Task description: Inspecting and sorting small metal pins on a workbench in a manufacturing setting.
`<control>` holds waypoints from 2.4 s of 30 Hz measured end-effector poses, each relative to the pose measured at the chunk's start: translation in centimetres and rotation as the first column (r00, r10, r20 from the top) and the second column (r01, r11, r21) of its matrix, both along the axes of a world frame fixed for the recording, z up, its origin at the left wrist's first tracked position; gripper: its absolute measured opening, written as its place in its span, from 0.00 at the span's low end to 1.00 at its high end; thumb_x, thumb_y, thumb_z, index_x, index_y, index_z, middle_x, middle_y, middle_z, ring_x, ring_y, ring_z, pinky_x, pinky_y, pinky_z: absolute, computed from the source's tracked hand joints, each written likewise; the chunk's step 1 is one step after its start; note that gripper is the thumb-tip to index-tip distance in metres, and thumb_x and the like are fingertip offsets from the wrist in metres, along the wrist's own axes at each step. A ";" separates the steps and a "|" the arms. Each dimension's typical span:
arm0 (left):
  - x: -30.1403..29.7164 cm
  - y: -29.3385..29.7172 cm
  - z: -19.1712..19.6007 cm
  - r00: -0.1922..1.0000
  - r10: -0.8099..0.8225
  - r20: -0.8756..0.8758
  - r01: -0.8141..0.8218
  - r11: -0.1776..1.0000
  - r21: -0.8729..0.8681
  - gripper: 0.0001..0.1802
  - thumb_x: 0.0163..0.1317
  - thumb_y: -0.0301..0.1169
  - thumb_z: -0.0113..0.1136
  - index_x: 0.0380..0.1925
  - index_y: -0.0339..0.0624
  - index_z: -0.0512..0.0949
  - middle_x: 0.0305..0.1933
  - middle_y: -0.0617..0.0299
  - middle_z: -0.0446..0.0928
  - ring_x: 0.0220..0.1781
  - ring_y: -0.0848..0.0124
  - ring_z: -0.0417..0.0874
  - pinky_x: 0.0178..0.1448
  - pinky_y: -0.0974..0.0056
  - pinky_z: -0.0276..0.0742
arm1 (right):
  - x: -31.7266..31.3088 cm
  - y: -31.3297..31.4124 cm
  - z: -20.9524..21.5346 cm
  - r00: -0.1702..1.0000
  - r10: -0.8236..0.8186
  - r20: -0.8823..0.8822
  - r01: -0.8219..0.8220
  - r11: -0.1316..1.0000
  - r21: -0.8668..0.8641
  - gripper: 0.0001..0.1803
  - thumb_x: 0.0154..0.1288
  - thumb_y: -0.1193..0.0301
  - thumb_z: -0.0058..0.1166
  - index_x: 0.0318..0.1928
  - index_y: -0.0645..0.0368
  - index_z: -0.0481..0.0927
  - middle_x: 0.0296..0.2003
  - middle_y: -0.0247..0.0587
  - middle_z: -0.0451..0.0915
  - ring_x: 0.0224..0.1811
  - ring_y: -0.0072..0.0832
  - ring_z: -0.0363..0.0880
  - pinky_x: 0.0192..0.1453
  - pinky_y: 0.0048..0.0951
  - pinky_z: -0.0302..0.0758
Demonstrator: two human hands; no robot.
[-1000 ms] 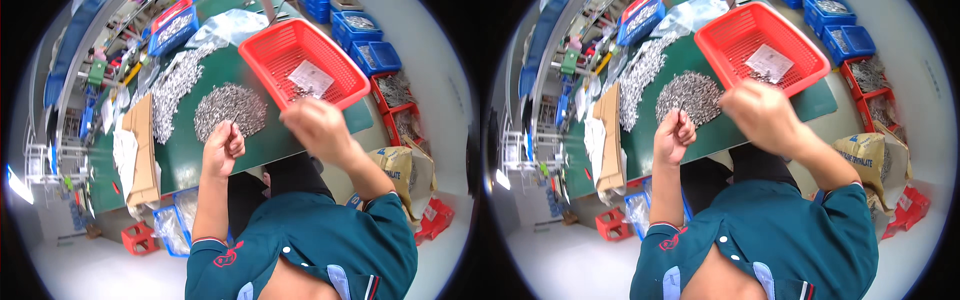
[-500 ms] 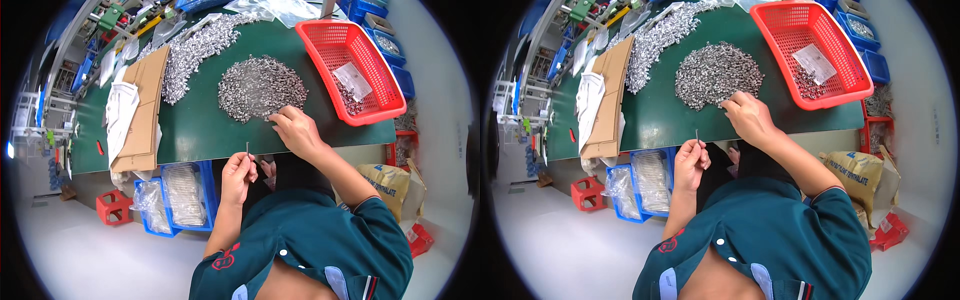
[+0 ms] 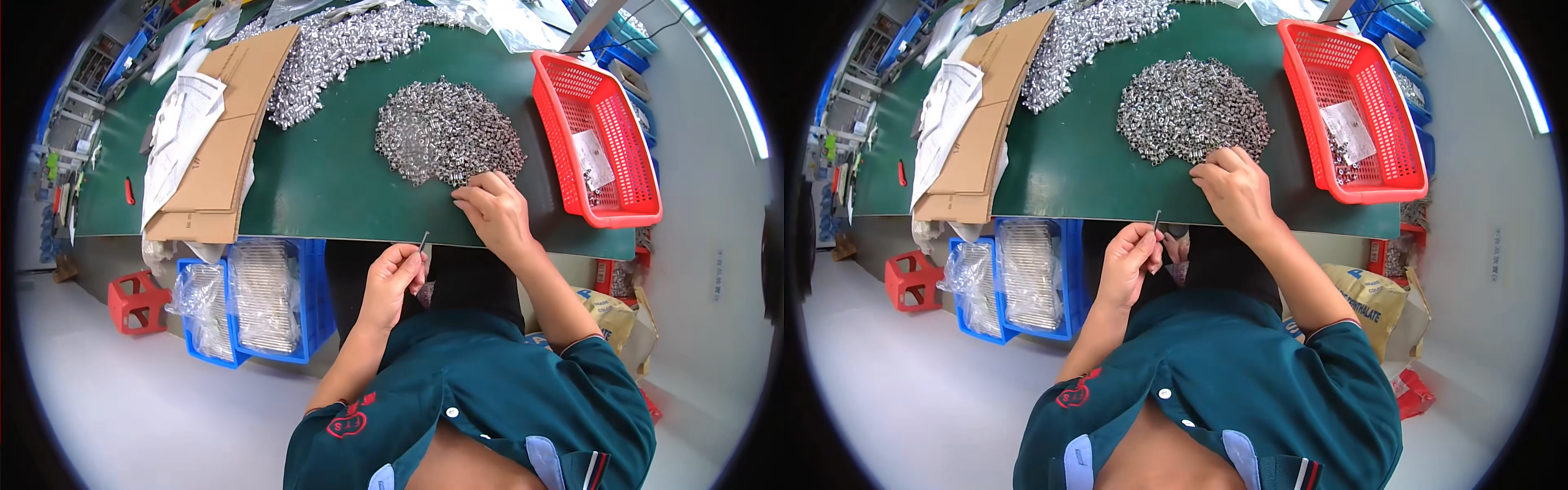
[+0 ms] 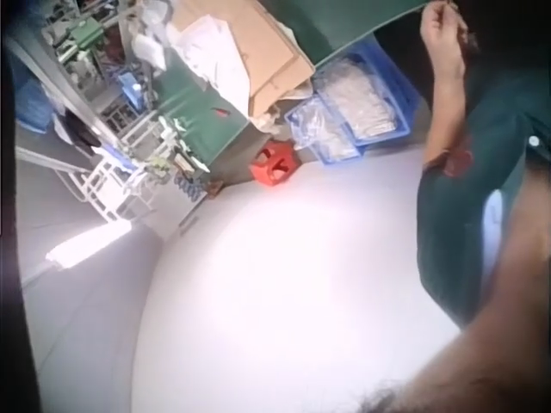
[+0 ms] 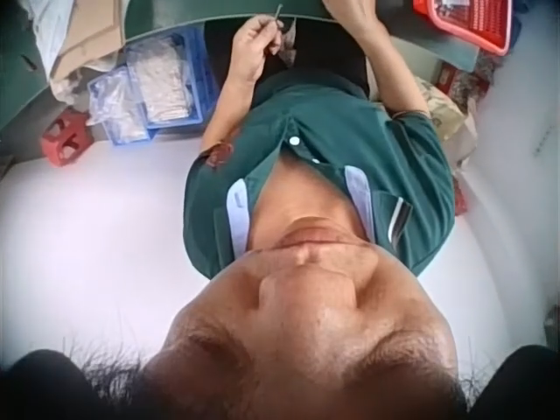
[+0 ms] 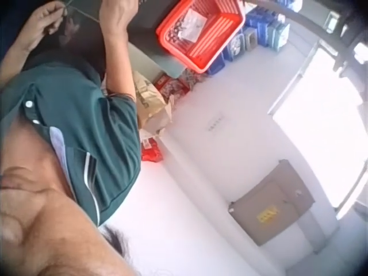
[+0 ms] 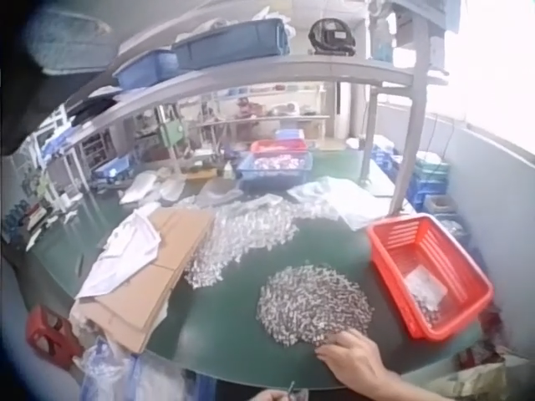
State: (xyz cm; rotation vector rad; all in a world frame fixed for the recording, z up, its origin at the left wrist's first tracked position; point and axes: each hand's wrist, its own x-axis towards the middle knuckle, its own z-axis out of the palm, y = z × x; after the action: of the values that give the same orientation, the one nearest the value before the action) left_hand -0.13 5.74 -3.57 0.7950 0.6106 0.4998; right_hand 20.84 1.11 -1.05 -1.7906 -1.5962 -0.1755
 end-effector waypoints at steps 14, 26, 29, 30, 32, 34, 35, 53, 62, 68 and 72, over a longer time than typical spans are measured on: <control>0.4 -0.3 -1.0 1.000 -0.010 -0.016 0.011 0.999 0.033 0.06 0.67 0.29 0.54 0.35 0.38 0.76 0.22 0.68 0.72 0.22 0.83 0.67 0.28 0.76 0.62 | 0.6 -1.0 0.3 0.999 -0.009 -0.052 0.007 0.999 -0.038 0.09 0.46 0.76 0.64 0.32 0.56 0.81 0.29 0.36 0.78 0.33 0.36 0.78 0.37 0.33 0.75; 0.8 -0.4 -1.6 0.999 -0.016 -0.047 0.021 0.995 0.102 0.07 0.67 0.29 0.53 0.36 0.37 0.76 0.22 0.68 0.73 0.22 0.83 0.69 0.28 0.77 0.65 | 0.1 -1.1 0.2 0.995 -0.076 -0.062 0.068 0.990 -0.127 0.06 0.49 0.76 0.62 0.30 0.57 0.79 0.28 0.38 0.77 0.34 0.38 0.77 0.37 0.36 0.75; 0.8 -0.4 -2.0 0.998 -0.023 -0.051 0.028 0.995 0.098 0.07 0.67 0.29 0.53 0.36 0.36 0.76 0.22 0.68 0.73 0.22 0.83 0.69 0.28 0.77 0.65 | 0.1 -1.1 0.6 0.999 -0.032 -0.021 0.029 0.990 -0.137 0.06 0.50 0.76 0.61 0.30 0.57 0.79 0.28 0.38 0.77 0.34 0.39 0.77 0.37 0.37 0.75; 0.8 -0.4 -2.0 0.998 -0.024 -0.050 0.029 0.995 0.097 0.07 0.67 0.29 0.53 0.36 0.36 0.76 0.22 0.68 0.73 0.22 0.83 0.69 0.28 0.77 0.65 | 0.1 -1.1 0.8 1.000 -0.006 -0.003 0.006 0.989 -0.146 0.05 0.50 0.77 0.61 0.30 0.58 0.79 0.28 0.39 0.77 0.34 0.40 0.77 0.37 0.37 0.75; 0.9 -0.4 -2.0 0.997 -0.023 -0.068 0.030 0.994 0.108 0.07 0.67 0.30 0.53 0.36 0.36 0.76 0.22 0.68 0.73 0.22 0.83 0.69 0.28 0.77 0.65 | 0.1 -1.2 1.0 1.000 0.030 0.007 -0.028 0.988 -0.153 0.05 0.51 0.77 0.61 0.30 0.58 0.79 0.28 0.39 0.77 0.32 0.38 0.77 0.37 0.35 0.75; 0.9 -0.5 -2.0 0.996 -0.020 -0.086 0.030 0.992 0.119 0.07 0.67 0.30 0.54 0.36 0.37 0.76 0.22 0.68 0.73 0.22 0.83 0.69 0.28 0.77 0.65 | -0.1 -1.3 1.4 0.998 0.067 0.017 -0.064 0.985 -0.160 0.04 0.52 0.77 0.60 0.30 0.59 0.79 0.28 0.40 0.77 0.31 0.37 0.77 0.36 0.34 0.75; 0.9 -0.6 -1.9 0.994 -0.024 -0.106 0.040 0.988 0.152 0.08 0.67 0.31 0.54 0.36 0.37 0.77 0.23 0.68 0.73 0.23 0.83 0.70 0.28 0.77 0.66 | -0.5 -1.6 1.8 0.966 0.055 -0.252 -0.111 0.970 -0.217 0.04 0.53 0.76 0.60 0.30 0.61 0.78 0.26 0.37 0.75 0.29 0.31 0.75 0.34 0.30 0.72; 0.8 -1.0 0.0 0.986 0.089 -0.140 -0.008 0.868 0.497 0.04 0.65 0.25 0.55 0.33 0.36 0.77 0.21 0.66 0.74 0.23 0.82 0.72 0.28 0.75 0.69 | -1.4 -2.8 2.1 -0.157 -0.163 -0.974 -0.495 0.867 -0.066 0.02 0.62 0.76 0.55 0.32 0.61 0.77 0.25 0.36 0.80 0.21 0.15 0.74 0.22 0.15 0.68; 0.8 -1.1 0.1 0.983 0.116 -0.140 -0.011 0.808 0.589 0.04 0.64 0.25 0.56 0.32 0.35 0.77 0.21 0.66 0.74 0.22 0.81 0.73 0.27 0.74 0.68 | -1.5 -3.2 2.2 -0.219 -0.223 -0.950 -0.492 0.866 -0.089 0.03 0.61 0.75 0.54 0.32 0.62 0.76 0.25 0.38 0.79 0.22 0.19 0.76 0.22 0.18 0.71; 0.7 -1.1 -0.1 0.986 0.136 -0.098 -0.036 0.742 0.670 0.04 0.64 0.25 0.56 0.32 0.35 0.77 0.22 0.64 0.75 0.23 0.80 0.74 0.27 0.74 0.68 | -1.7 -3.3 2.3 -0.296 -0.243 -0.924 -0.544 0.838 -0.046 0.04 0.62 0.75 0.53 0.32 0.63 0.76 0.26 0.39 0.79 0.24 0.21 0.76 0.24 0.20 0.73; 0.8 -1.1 -0.5 0.993 0.096 -0.072 -0.053 0.890 0.454 0.06 0.66 0.29 0.56 0.33 0.36 0.77 0.22 0.66 0.75 0.23 0.81 0.73 0.28 0.75 0.69 | -3.3 -3.6 2.8 -0.179 -0.131 -0.975 -0.443 0.896 -0.039 0.07 0.67 0.72 0.51 0.39 0.64 0.77 0.29 0.37 0.79 0.27 0.20 0.77 0.29 0.21 0.75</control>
State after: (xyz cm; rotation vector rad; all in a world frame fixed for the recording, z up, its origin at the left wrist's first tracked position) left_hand 0.68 4.59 -4.10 1.2464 0.6209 0.6925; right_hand 17.58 -2.45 1.76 -1.0954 -0.4883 1.5223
